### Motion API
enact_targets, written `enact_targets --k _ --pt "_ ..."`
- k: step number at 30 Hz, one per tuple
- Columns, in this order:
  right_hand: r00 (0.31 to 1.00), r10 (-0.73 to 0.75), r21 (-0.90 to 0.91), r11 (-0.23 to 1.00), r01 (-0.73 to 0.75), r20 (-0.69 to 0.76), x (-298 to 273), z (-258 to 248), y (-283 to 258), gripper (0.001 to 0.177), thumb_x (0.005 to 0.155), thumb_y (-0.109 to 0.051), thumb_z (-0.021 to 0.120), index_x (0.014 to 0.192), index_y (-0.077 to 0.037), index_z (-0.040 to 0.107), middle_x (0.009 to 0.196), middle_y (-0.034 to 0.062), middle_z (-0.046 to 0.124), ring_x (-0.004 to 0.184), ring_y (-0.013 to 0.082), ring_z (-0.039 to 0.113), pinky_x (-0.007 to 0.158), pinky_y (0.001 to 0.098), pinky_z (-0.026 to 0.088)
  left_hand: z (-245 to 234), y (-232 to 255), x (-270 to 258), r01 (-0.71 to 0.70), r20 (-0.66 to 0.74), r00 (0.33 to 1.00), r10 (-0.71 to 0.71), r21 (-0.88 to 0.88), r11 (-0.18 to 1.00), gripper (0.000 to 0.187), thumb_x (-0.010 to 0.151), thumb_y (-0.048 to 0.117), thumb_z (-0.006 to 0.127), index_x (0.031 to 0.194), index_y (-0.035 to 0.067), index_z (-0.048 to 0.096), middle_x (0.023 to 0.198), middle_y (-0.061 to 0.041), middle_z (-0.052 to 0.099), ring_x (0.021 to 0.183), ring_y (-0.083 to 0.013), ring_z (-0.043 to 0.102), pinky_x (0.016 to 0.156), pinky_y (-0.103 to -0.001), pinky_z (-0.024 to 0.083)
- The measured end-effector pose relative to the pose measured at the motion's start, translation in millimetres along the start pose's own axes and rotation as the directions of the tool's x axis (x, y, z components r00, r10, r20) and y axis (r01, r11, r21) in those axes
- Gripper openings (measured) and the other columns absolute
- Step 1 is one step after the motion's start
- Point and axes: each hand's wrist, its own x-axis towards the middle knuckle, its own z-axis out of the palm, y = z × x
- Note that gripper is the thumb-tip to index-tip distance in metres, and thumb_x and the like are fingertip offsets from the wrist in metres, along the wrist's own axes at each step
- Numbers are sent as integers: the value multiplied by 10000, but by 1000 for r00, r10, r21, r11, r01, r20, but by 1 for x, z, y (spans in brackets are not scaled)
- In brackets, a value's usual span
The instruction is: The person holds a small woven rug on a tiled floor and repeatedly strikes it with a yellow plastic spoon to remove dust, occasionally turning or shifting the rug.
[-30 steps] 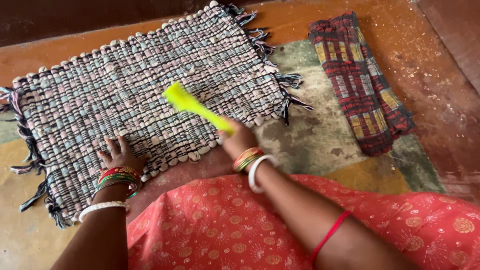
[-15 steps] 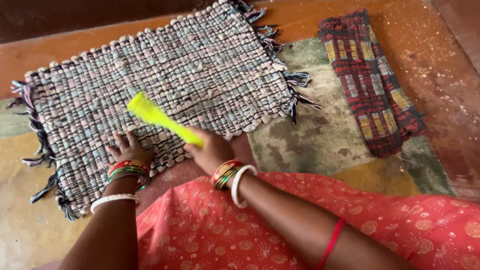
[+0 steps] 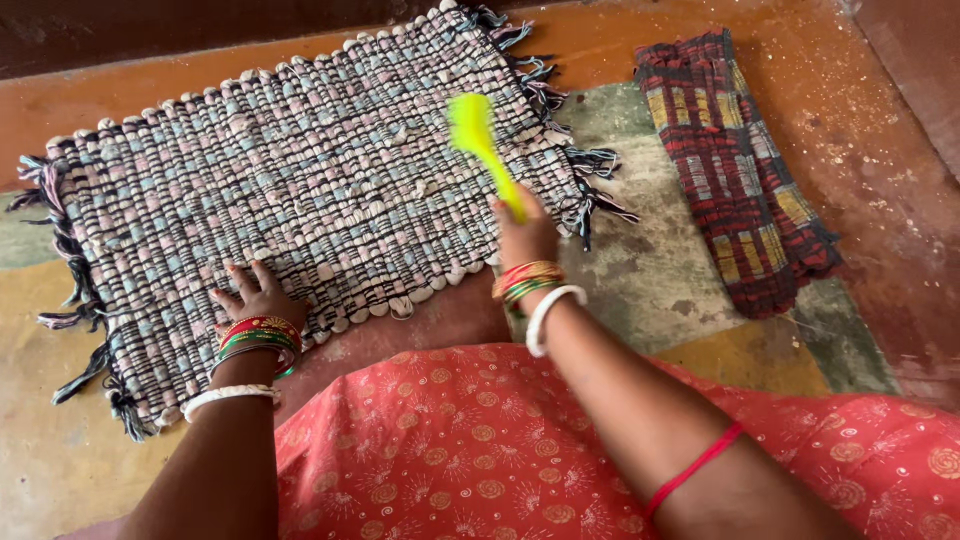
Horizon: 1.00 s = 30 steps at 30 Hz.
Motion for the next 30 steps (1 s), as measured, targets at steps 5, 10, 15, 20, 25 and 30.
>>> enact_targets --k 5,10,15,20,25,30 --pt "877 -78 -95 986 139 474 -102 45 -72 374 917 -228 674 1288 -172 674 926 40 763 713 160 707 626 324 568 -5 2 0 -19 -9 1000 19 30 999 1099 849 560 702 1646 243 15 1714 -94 -136 1523 -505 -91 1142 -752 148" --pt "833 25 -191 977 97 552 -105 39 -71 322 930 -239 687 1251 -228 707 882 -1 772 663 132 678 572 301 535 -28 16 -14 81 31 996 -79 -42 996 1048 879 648 627 1669 319 23 1739 -15 -61 1573 -421 -54 1189 -791 77" --pt "947 202 -251 958 -138 250 -22 1 -24 307 934 -240 705 1238 -213 741 884 27 783 664 130 651 572 314 492 -34 -10 -9 -18 9 1000 19 -77 997 1152 770 702 686 1634 328 23 1726 0 -93 1572 -366 -124 1180 -746 81" --pt "993 63 11 998 -65 99 -5 7 -12 341 901 -218 739 1233 -139 721 952 35 796 734 123 689 627 295 547 -22 -12 1 -13 -17 1000 11 -64 998 1155 778 703 677 1634 316 6 1720 -2 -106 1554 -383 -142 1168 -745 71" --pt "920 -231 -37 966 255 315 -76 57 -51 407 859 -200 768 1250 -116 693 1035 107 768 850 201 741 750 335 591 -25 -9 -4 4 -32 999 -6 -69 998 1151 781 680 692 1633 310 13 1723 2 -108 1556 -369 -137 1173 -737 67" --pt "823 -163 -48 973 224 544 -102 64 -51 401 858 -203 767 1254 -164 716 1036 80 785 841 186 743 751 323 587 -25 -10 -13 -55 -63 997 50 -78 995 1084 825 672 647 1635 293 36 1728 -20 -81 1559 -378 -129 1164 -751 85"
